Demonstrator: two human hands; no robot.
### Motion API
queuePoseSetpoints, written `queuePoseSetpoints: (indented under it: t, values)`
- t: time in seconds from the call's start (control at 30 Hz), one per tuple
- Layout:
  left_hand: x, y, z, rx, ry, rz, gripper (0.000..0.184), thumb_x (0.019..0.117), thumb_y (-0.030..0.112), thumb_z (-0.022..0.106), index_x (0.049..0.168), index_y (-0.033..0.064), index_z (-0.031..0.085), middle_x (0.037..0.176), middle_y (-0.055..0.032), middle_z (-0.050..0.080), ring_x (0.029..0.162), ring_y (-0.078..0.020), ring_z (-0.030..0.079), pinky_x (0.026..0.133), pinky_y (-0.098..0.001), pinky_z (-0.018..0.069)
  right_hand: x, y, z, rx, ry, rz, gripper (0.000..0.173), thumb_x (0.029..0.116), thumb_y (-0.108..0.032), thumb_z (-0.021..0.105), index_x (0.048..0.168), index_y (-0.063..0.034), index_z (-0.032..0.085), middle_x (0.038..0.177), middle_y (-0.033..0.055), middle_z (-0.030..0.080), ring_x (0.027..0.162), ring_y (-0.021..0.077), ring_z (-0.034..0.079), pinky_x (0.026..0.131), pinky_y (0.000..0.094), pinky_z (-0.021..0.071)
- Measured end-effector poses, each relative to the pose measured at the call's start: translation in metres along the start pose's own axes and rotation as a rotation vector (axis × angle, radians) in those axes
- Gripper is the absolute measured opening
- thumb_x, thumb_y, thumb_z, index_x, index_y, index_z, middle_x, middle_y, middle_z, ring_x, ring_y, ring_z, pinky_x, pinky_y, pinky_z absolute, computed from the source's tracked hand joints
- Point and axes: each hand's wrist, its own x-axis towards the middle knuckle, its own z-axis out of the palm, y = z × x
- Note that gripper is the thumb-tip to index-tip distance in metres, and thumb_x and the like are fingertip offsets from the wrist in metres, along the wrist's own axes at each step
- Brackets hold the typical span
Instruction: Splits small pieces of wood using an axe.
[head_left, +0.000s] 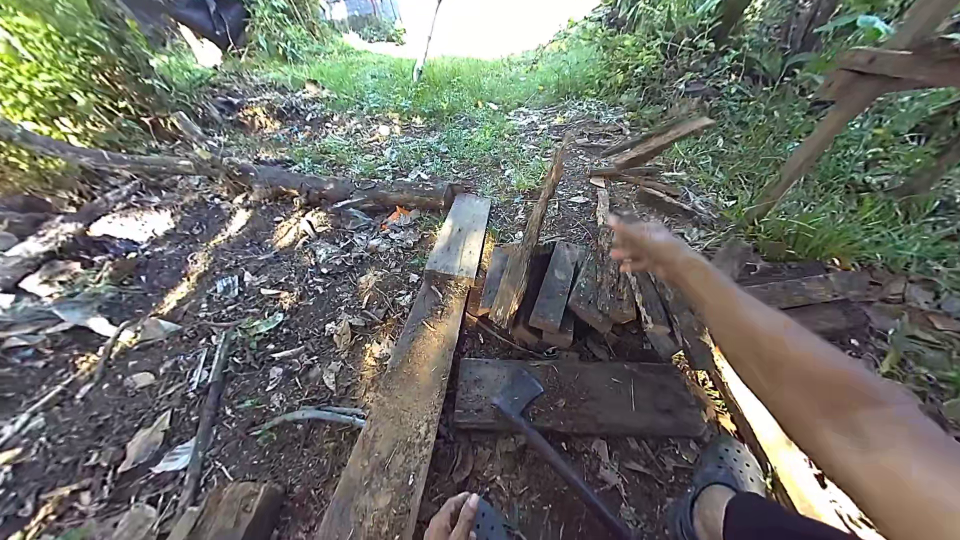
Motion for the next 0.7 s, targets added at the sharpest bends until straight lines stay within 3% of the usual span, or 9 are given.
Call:
queuePoseSetpoints:
  t: [0.1, 0.2, 0.4, 0.57, 0.7]
  values:
    - [-0.005, -0.002, -0.002, 0.012, -0.044, -0.007, 0.05, 0.1017, 0.046, 0.061, 0.129, 0.0051, 0.067, 0.112, -0.0122, 0.074, 0.094, -0.0237, 0.074, 0.087, -0.046, 0.0622, -0.009, 0.116, 0.05, -0.04, -0.154, 0.179, 0.075, 0.0926, -0.062, 0.066, 0.139, -0.0054, 0.055, 0.118, 0.0183, 0.071, 0.101, 0.0334, 0.072, 0.084, 0.0511, 0.0602]
    - [-0.008, -0.003, -0.005, 0.0, -0.028, -0.032, 0.05, 0.101, 0.044, 0.063, 0.13, 0.0034, 0.066, 0.113, -0.0133, 0.074, 0.096, -0.0237, 0.074, 0.088, -0.045, 0.0626, -0.008, 0.171, 0.108, -0.016, -0.078, 0.302, 0.075, 0.0916, -0.056, 0.072, 0.139, -0.0014, 0.052, 0.113, 0.0199, 0.07, 0.094, 0.032, 0.071, 0.077, 0.047, 0.0596]
    - [-0.011, -0.012, -0.007, 0.013, -0.015, -0.071, 0.05, 0.1014, 0.043, 0.063, 0.131, 0.0029, 0.065, 0.112, -0.0125, 0.074, 0.094, -0.0233, 0.075, 0.086, -0.045, 0.0626, 0.012, 0.18, 0.173, -0.088, 0.105, 0.402, 0.091, 0.0902, -0.066, 0.066, 0.15, -0.0036, 0.039, 0.14, 0.0288, 0.053, 0.115, 0.0417, 0.064, 0.088, 0.0572, 0.0565]
    - [-0.006, -0.015, -0.005, -0.016, -0.015, -0.073, 0.05, 0.1003, 0.042, 0.064, 0.131, 0.003, 0.065, 0.112, -0.0116, 0.075, 0.093, -0.0223, 0.075, 0.086, -0.043, 0.063, 0.018, 0.181, 0.177, -0.413, 0.078, 0.316, 0.098, 0.0863, -0.082, 0.053, 0.14, 0.0, 0.052, 0.136, 0.0285, 0.057, 0.12, 0.0422, 0.061, 0.097, 0.0605, 0.0505]
    - [-0.006, -0.015, -0.005, -0.029, -0.02, -0.073, 0.051, 0.0989, 0.043, 0.066, 0.132, 0.0038, 0.066, 0.116, -0.0116, 0.074, 0.099, -0.0216, 0.074, 0.089, -0.0427, 0.0628, 0.012, 0.171, 0.182, -0.607, 0.129, 0.246, 0.119, 0.0782, -0.091, 0.051, 0.148, 0.0043, 0.041, 0.151, 0.0324, 0.042, 0.136, 0.0479, 0.048, 0.105, 0.0658, 0.0432]
